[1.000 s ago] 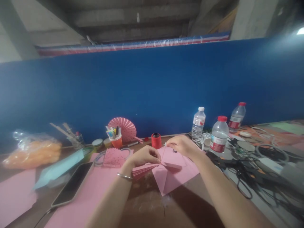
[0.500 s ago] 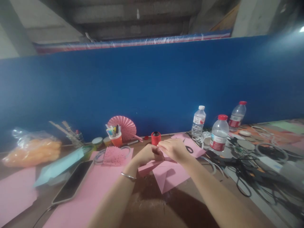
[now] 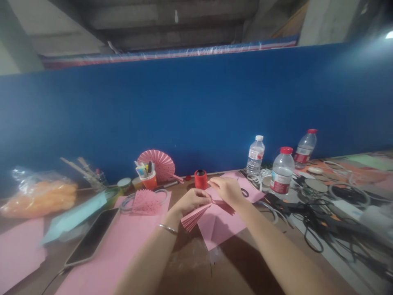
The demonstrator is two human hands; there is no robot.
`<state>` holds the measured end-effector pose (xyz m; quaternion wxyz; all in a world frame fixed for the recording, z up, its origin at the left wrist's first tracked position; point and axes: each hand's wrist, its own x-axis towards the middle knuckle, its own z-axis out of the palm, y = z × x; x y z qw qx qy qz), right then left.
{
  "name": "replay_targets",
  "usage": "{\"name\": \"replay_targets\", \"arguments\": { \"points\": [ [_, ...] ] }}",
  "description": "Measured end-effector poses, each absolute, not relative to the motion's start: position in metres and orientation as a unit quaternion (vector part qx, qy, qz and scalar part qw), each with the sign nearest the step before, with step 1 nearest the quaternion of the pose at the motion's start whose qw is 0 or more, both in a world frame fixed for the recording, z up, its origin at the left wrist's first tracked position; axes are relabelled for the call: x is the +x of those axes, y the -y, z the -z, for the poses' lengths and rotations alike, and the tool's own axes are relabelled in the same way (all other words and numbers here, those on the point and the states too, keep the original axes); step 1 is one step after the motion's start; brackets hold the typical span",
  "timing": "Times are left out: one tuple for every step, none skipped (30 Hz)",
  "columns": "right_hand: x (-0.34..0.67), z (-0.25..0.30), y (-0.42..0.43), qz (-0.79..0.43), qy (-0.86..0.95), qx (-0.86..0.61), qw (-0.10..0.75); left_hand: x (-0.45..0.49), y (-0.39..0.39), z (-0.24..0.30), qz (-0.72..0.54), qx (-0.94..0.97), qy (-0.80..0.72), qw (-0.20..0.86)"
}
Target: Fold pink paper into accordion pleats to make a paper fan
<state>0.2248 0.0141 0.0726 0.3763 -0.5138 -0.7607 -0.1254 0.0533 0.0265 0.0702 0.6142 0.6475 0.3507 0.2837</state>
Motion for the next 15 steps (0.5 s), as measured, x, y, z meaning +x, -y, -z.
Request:
{"name": "replay_targets", "arguments": {
  "points": [
    [0.224,-0.074,-0.013,0.119,0.76,-0.518,0.373,0.055,-0.026,-0.068,-0.287,0.639,-0.35,0.623],
    [0.223,-0.075,-0.012,0.112,0.761,-0.52,0.371,0.056,-0.026,-0.067,-0.289,0.633,-0.348,0.629],
    [0.223,-0.076,-0.011,0.103,0.763,-0.52,0.37,0.057,-0.025,-0.066,-0.291,0.628,-0.346,0.634],
    [0.222,-0.078,-0.01,0.093,0.763,-0.519,0.373,0.058,-0.025,-0.065,-0.293,0.622,-0.344,0.64],
    [0.222,-0.079,-0.01,0.083,0.763,-0.518,0.378,0.059,-0.025,-0.064,-0.296,0.614,-0.341,0.647],
    [0.221,-0.079,-0.01,0.073,0.762,-0.517,0.384,0.059,-0.025,-0.063,-0.299,0.607,-0.337,0.654],
    [0.221,-0.08,-0.01,0.063,0.759,-0.516,0.392,0.06,-0.025,-0.063,-0.302,0.6,-0.333,0.662],
    [0.221,-0.08,-0.01,0.052,0.756,-0.517,0.399,0.061,-0.026,-0.061,-0.303,0.592,-0.328,0.671],
    [0.221,-0.08,-0.011,0.041,0.753,-0.518,0.405,0.061,-0.027,-0.06,-0.305,0.585,-0.323,0.679],
    [0.221,-0.08,-0.011,0.03,0.75,-0.519,0.409,0.062,-0.027,-0.059,-0.306,0.577,-0.318,0.687],
    [0.221,-0.079,-0.012,0.019,0.748,-0.519,0.413,0.062,-0.028,-0.057,-0.308,0.569,-0.314,0.695],
    [0.221,-0.079,-0.013,0.009,0.746,-0.52,0.417,0.062,-0.029,-0.056,-0.31,0.561,-0.311,0.702],
    [0.221,-0.079,-0.013,0.0,0.743,-0.521,0.42,0.062,-0.03,-0.054,-0.313,0.553,-0.307,0.708],
    [0.222,-0.079,-0.014,-0.009,0.741,-0.522,0.423,0.062,-0.03,-0.054,-0.314,0.545,-0.304,0.715],
    [0.223,-0.079,-0.015,-0.018,0.737,-0.526,0.424,0.062,-0.03,-0.053,-0.316,0.538,-0.302,0.721]
  ]
}}
